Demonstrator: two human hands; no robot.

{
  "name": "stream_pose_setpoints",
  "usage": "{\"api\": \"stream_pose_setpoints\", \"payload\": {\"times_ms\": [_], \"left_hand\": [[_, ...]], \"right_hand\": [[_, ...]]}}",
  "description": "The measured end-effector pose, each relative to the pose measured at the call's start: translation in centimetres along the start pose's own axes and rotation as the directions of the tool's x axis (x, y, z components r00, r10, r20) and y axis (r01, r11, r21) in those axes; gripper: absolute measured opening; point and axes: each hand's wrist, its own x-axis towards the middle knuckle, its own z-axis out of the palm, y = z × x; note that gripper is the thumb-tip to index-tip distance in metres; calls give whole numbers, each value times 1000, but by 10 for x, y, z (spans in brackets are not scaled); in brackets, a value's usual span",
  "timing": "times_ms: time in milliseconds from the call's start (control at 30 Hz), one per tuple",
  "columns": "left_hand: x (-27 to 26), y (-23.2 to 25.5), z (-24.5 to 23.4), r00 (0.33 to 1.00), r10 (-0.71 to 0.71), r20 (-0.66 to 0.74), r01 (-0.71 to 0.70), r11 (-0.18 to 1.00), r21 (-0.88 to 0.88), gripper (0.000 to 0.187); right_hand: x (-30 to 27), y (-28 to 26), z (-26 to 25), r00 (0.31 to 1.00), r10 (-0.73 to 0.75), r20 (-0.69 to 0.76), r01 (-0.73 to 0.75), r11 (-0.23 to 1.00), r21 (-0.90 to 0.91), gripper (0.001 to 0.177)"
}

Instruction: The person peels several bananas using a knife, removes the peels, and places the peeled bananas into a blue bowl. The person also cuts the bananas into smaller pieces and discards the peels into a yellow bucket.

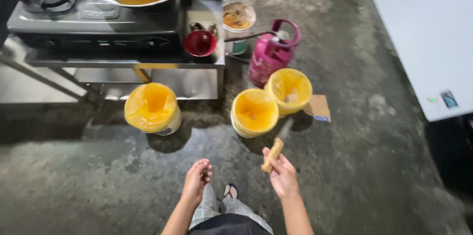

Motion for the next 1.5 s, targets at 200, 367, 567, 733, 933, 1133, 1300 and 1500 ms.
{"api": "stream_pose_setpoints", "payload": {"times_ms": [200, 367, 567, 733, 933, 1133, 1300, 1500], "left_hand": [[73, 48, 24, 956, -195, -217, 200, 980, 1, 15], [195, 100, 41, 984, -58, -169, 75, 992, 97, 12], [334, 231, 119, 963, 267, -16, -200, 757, 622, 22], [447, 291, 184, 789, 524, 322, -555, 382, 739, 19], [512, 324, 260, 882, 383, 274, -342, 121, 932, 24], [593, 314, 271, 864, 382, 328, -225, -290, 930, 27], [628, 316, 282, 906, 251, 342, -173, -517, 838, 41], [619, 331, 314, 979, 27, 204, -157, -544, 824, 39]], "right_hand": [[91, 9, 6, 995, 44, -88, -58, 984, -167, 58], [156, 15, 53, 965, 10, -261, -89, 952, -293, 26], [231, 1, 132, 942, 14, -336, -99, 967, -236, 25], [269, 0, 162, 895, -67, -441, -58, 963, -263, 24], [345, 8, 149, 928, -125, -350, -53, 889, -456, 15], [396, -22, 218, 919, 99, -383, -298, 809, -506, 18], [423, -23, 250, 879, 139, -457, -386, 770, -509, 21], [434, -5, 265, 904, 156, -397, -369, 754, -544, 21]]}}
